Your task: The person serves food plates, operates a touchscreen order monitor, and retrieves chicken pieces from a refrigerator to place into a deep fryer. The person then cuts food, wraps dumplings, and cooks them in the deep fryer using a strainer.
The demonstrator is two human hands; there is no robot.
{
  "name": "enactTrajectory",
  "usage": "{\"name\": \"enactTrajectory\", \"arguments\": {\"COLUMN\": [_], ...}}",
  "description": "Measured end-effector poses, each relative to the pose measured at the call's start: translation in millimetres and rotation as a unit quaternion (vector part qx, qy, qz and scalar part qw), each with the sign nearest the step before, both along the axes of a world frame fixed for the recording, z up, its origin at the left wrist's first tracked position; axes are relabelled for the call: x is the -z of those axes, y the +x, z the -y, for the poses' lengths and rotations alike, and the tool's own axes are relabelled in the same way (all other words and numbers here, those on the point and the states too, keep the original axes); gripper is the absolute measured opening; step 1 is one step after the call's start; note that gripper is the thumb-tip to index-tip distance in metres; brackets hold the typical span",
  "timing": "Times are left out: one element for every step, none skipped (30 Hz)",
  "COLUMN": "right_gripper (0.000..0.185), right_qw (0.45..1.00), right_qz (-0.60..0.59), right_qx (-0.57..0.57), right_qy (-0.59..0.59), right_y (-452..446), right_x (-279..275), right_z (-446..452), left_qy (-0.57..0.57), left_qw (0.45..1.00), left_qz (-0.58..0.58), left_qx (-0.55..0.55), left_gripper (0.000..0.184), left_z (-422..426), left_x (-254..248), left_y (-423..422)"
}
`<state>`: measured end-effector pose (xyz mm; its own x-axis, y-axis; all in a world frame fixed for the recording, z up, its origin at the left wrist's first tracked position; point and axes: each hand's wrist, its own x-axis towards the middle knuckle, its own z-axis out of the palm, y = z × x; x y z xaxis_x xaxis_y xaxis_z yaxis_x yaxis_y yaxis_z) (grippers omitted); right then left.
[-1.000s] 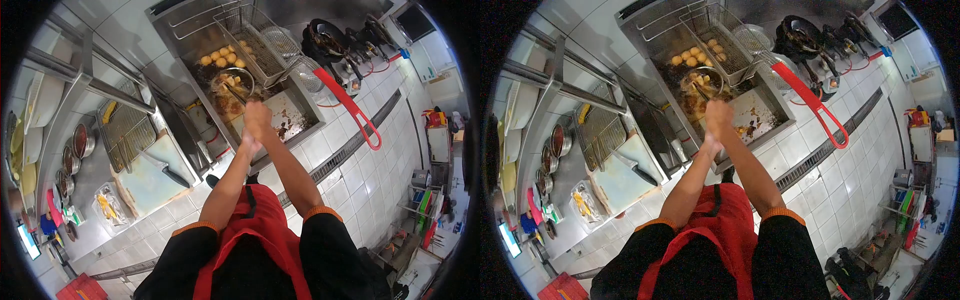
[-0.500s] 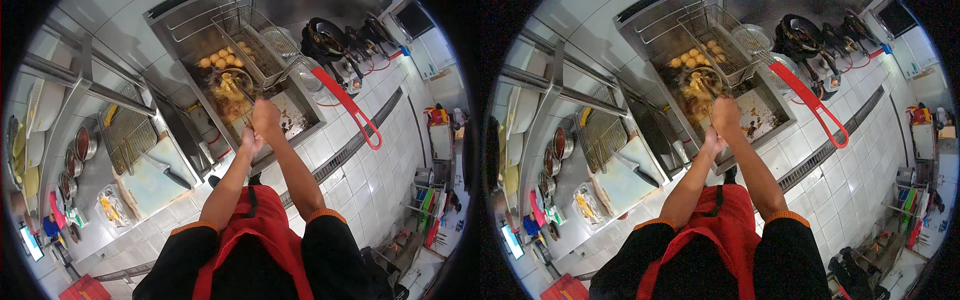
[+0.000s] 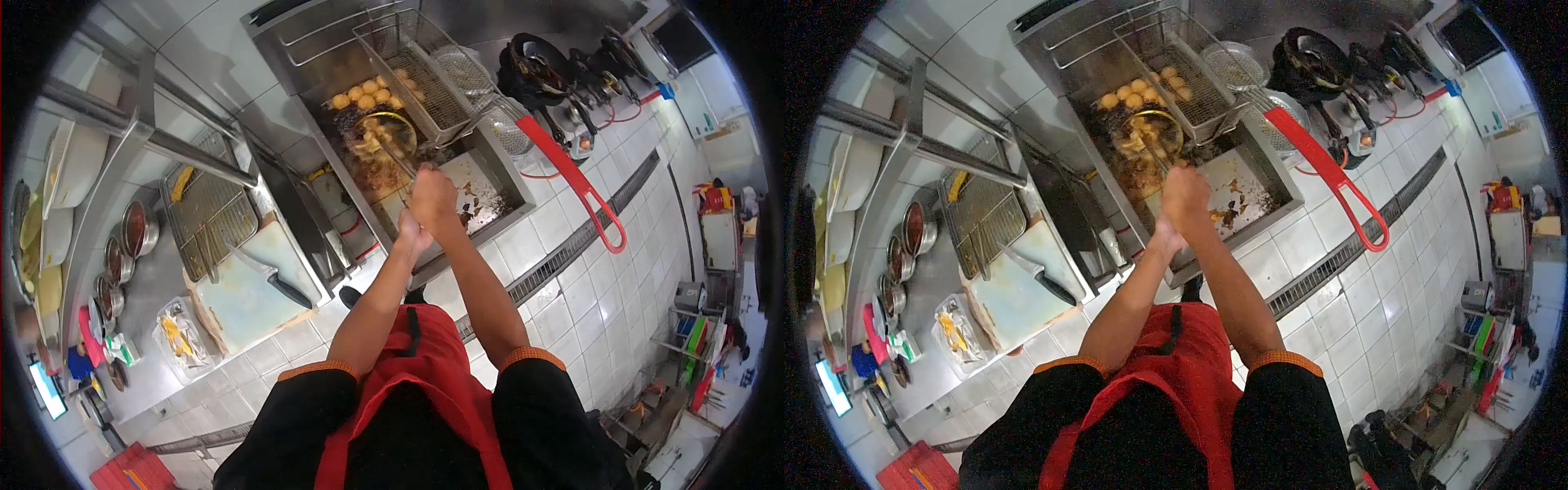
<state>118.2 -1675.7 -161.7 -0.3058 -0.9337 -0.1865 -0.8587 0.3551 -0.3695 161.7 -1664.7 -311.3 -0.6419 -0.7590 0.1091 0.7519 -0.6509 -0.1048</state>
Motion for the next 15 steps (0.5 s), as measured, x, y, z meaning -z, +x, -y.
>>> {"name": "enactTrajectory", "arguments": {"right_gripper": [0.027,0.029,0.031,0.031,0.029,0.027,0.027,0.027,0.026,0.022,0.022,0.020,0.018,0.017,0.017], "right_qw": [1.000,0.999,0.997,0.998,0.998,0.998,0.998,0.998,0.997,0.996,0.996,0.995,0.992,0.995,0.994], "right_qz": [0.001,-0.004,-0.008,-0.007,-0.010,-0.013,-0.014,-0.038,-0.063,-0.076,-0.078,-0.090,-0.102,-0.087,-0.088], "right_qx": [-0.006,0.019,0.044,0.040,0.021,0.004,0.005,-0.006,-0.016,0.001,0.000,-0.034,-0.069,-0.056,-0.063], "right_qy": [0.001,-0.027,-0.055,-0.056,-0.059,-0.063,-0.065,-0.054,-0.044,-0.043,-0.047,-0.030,-0.012,-0.014,-0.014], "right_y": [4,9,13,16,20,23,28,33,37,39,40,39,39,35,34], "right_x": [4,8,12,15,16,17,17,18,19,31,32,34,36,45,40], "right_z": [4,13,23,34,47,59,71,84,99,114,121,127,131,137,135], "left_qy": [0.085,0.168,0.168,0.099,0.027,0.026,0.102,0.172,0.169,0.162,0.155,0.153,0.197,0.242,0.244], "left_qw": [0.985,0.940,0.940,0.978,0.995,0.995,0.967,0.902,0.903,0.905,0.906,0.907,0.904,0.898,0.899], "left_qz": [0.150,0.296,0.295,0.171,0.045,0.045,0.224,0.393,0.391,0.393,0.394,0.392,0.379,0.365,0.363], "left_qx": [0.016,0.033,0.028,0.059,0.090,0.090,0.073,0.053,0.053,0.030,0.006,0.002,0.019,0.035,0.030], "left_gripper": [0.042,0.040,0.040,0.037,0.035,0.035,0.034,0.032,0.032,0.032,0.033,0.033,0.035,0.039,0.039], "left_z": [-4,-7,-8,-8,-10,-12,-16,-19,-23,-27,-26,-21,-18,-17,-14], "left_x": [-18,-29,-18,-3,8,-18,-44,-68,-73,-78,-85,-91,-97,-100,-78], "left_y": [4,9,12,15,17,19,18,18,19,22,24,24,24,24,21]}}
